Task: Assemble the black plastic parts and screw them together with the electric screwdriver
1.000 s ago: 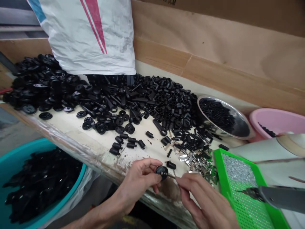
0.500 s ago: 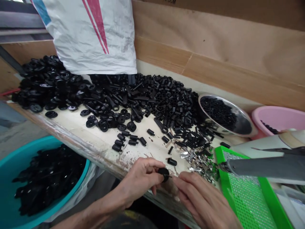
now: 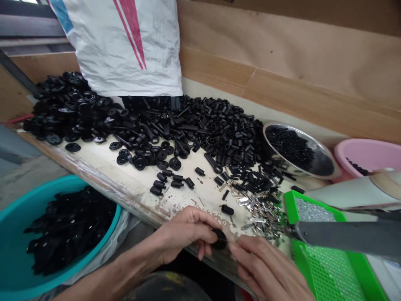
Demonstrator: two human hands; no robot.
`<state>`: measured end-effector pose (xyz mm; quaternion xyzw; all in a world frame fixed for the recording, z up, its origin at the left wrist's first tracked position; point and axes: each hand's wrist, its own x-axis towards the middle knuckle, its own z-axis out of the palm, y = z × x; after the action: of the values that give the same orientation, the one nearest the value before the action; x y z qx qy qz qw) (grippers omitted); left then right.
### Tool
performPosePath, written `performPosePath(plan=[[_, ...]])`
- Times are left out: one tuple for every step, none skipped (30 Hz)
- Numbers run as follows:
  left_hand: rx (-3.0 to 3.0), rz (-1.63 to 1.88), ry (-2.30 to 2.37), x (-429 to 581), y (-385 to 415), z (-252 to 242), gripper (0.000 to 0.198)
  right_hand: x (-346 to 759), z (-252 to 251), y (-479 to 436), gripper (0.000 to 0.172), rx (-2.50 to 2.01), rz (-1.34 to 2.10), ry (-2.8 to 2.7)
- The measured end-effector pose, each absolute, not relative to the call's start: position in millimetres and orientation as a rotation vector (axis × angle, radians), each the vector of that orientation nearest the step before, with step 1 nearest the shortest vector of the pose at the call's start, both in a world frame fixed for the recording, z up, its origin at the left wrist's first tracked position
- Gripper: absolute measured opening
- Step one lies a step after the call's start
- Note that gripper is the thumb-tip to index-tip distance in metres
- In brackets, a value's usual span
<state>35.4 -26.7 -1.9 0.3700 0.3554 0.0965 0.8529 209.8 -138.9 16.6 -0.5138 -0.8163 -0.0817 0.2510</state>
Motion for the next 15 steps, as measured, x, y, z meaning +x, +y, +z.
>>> performPosePath(plan=[[0.763,0.191,0.733,35.9,-26.0,-0.6,0.026,208.6,16.7,-139.1,0.028,-1.421,-0.19,-2.206],[0.761,0.186,0.722,36.7,-25.7,0.9,0.026,207.5,16.9,-138.8,0.028,-1.429,-0.155,-2.208],[0.77,0.189,0.723,37.8,-25.7,2.4,0.026,206.7,17.0,-138.0,0.026,-1.42,-0.118,-2.218],[0.79,0.203,0.735,39.0,-26.1,3.8,0.026,206.1,16.8,-136.8,0.024,-1.405,-0.07,-2.223],[0.814,0.222,0.755,40.2,-26.7,5.0,0.025,205.7,16.2,-135.3,0.023,-1.4,-0.008,-2.207],[0.838,0.238,0.778,41.3,-27.4,5.8,0.025,205.4,15.0,-133.8,0.022,-1.412,0.072,-2.163],[0.855,0.251,0.798,42.2,-28.1,6.2,0.025,205.0,13.3,-132.3,0.021,-1.436,0.163,-2.101],[0.865,0.262,0.814,42.9,-28.8,6.2,0.025,204.3,11.1,-131.2,0.019,-1.47,0.245,-2.028],[0.868,0.275,0.825,43.4,-29.4,5.9,0.024,203.4,8.5,-130.3,0.018,-1.506,0.315,-1.958],[0.866,0.282,0.83,43.7,-29.9,5.2,0.023,202.3,5.5,-129.9,0.017,-1.532,0.369,-1.905],[0.863,0.284,0.831,44.0,-30.4,4.3,0.023,201.0,2.2,-129.8,0.016,-1.547,0.402,-1.869],[0.86,0.281,0.83,44.1,-30.8,3.4,0.022,199.8,-1.1,-130.1,0.016,-1.549,0.424,-1.85],[0.856,0.276,0.827,44.3,-31.3,2.6,0.022,198.6,-4.4,-130.5,0.016,-1.545,0.438,-1.836],[0.851,0.267,0.824,44.5,-31.7,2.0,0.022,197.7,-7.5,-131.0,0.016,-1.541,0.453,-1.825],[0.845,0.263,0.821,44.8,-32.1,1.8,0.022,197.0,-10.2,-131.5,0.017,-1.539,0.467,-1.817]])
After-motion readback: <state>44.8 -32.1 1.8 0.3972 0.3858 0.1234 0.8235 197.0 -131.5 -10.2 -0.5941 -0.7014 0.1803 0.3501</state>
